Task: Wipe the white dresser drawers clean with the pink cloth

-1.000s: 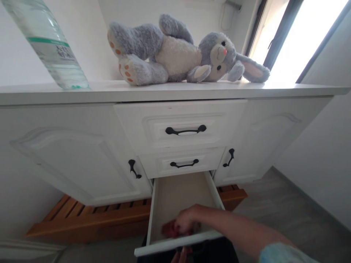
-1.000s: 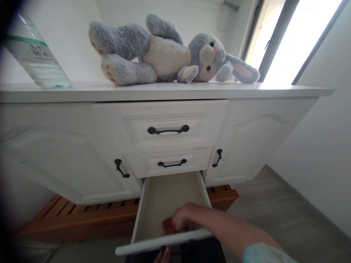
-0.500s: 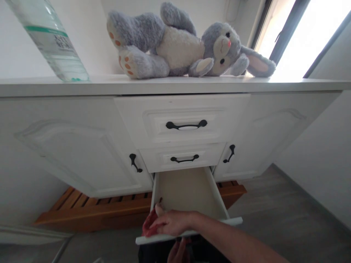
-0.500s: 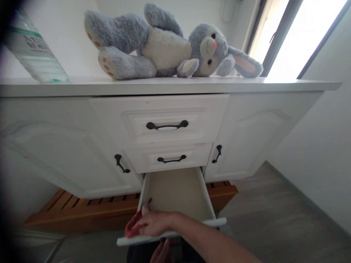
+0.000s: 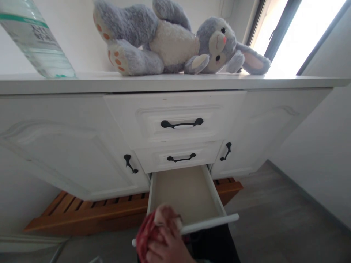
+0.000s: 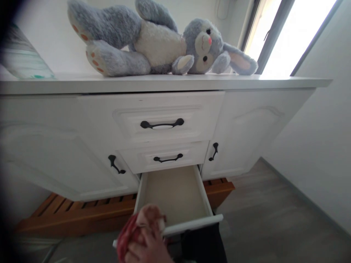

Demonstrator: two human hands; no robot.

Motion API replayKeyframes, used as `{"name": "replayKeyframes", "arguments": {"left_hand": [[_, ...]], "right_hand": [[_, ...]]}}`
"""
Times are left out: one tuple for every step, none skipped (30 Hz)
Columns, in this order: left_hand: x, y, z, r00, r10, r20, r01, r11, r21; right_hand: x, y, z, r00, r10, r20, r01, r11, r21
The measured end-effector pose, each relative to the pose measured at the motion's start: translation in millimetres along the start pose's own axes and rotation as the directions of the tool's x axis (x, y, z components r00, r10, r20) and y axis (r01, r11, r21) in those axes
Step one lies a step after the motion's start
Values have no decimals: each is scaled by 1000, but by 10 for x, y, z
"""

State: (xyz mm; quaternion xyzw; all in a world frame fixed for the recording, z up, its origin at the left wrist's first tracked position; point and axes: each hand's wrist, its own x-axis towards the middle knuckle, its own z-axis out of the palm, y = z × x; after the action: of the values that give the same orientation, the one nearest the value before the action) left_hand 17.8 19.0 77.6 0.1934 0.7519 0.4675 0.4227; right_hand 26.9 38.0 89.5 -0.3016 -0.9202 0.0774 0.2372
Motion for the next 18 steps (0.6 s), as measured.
{"name": "replayKeyframes", "arguments": {"left_hand": [[25,38,-6,1000,-27,-11,26,999,-25],[58,49,-19,1000,-26,-14,25,997,-78],[99,27,-38,999,26,21,-22,985,-169],[149,-26,-63,983,147,109,-106,944,-313],[207,-106,-91,922,321,218,-178,850,-496],[272,-202,-118,811,503,297,-197,715,-671],[341,-301,-141,689,640,341,-158,592,-790],[410,-390,-154,596,713,370,-100,523,-846],[477,-459,-154,557,730,396,-66,514,-855],[539,-500,-140,600,675,429,-53,569,-821],[595,-509,-113,695,548,466,-25,666,-746],[645,-488,-75,786,375,491,51,753,-656],[691,-440,-28,853,176,492,162,805,-570],[736,-371,25,882,-16,470,282,818,-501],[783,-287,83,883,-165,440,378,804,-459],[836,-194,146,874,-241,422,431,785,-444],[897,-95,214,875,-242,419,431,782,-449],[967,5,290,884,-215,415,406,793,-454]], "right_hand": [[101,-55,132,997,-71,13,71,997,7],[153,-67,184,993,-114,19,113,993,16],[149,-35,158,990,-142,22,142,990,20],[84,38,66,988,-155,13,155,988,12],[-37,147,-80,989,-151,-1,151,988,-7],[-205,284,-262,992,-127,-12,127,991,-33],[-409,441,-465,996,-90,-21,88,994,-59],[-635,610,-675,999,-38,-16,37,996,-86],[-870,783,-878,999,34,-13,-35,993,-116],[-1103,951,-1066,993,114,-29,-116,984,-133],[-1325,1105,-1230,981,182,-66,-189,973,-134],[-1529,1236,-1367,943,296,-150,-315,942,-117],[-1710,1340,-1476,871,428,-241,-456,887,-72],[-1863,1411,-1558,755,572,-321,-603,798,3],[-1984,1450,-1614,601,709,-369,-732,673,103],[-2071,1459,-1647,443,817,-370,-816,538,211],[-2124,1442,-1657,309,889,-337,-855,415,312],[-2141,1407,-1647,215,932,-290,-860,322,396]]}}
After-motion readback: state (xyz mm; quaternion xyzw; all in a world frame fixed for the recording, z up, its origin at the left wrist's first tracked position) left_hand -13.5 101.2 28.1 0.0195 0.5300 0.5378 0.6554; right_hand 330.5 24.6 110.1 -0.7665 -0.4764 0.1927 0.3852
